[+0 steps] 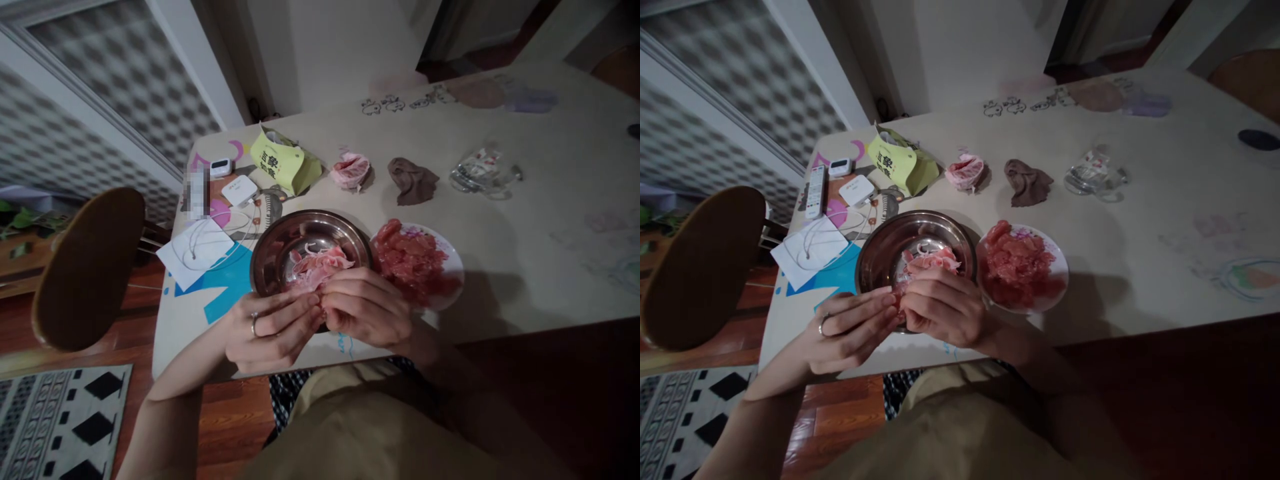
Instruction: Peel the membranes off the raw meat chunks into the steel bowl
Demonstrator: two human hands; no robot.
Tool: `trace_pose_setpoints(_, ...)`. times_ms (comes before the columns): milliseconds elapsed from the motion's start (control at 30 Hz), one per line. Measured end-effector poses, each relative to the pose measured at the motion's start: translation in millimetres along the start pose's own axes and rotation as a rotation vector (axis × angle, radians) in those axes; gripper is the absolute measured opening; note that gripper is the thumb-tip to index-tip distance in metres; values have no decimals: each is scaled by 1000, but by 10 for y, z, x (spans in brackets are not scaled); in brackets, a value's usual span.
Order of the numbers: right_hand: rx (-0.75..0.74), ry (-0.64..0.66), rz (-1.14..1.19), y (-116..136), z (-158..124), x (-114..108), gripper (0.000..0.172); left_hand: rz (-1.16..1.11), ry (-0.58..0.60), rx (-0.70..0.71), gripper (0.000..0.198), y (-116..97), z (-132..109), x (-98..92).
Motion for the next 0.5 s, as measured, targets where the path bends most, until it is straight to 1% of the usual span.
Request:
trace_pose_setpoints(33,21,-12,28,2,1,10,12,86,2,123,32,-11,3,-24)
trace_pose_setpoints(67,45,-28,62,2,4,20,12,172,-2,209,30,-15,3,-45)
trace_pose_setpoints(133,93,-57,131,-6,15,37,13,281,17,258,29,-5,2,-68)
trace_pose_setpoints(267,138,-91,213,-19,37,69,14,314,55,256,31,-19,3,-78)
trace_pose_setpoints(500,160,-197,353,1,3,129,9,334,-26,281,25,-99,25,-100)
Point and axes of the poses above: each hand's wrist, its own z-axis towards the middle knuckle, its own x-axis out of the palm, y = z × x, the point moved 3 cm from there along z, towards the middle knuckle, and after that the axes turned 2 degrees about z, right-handed, at the moved point
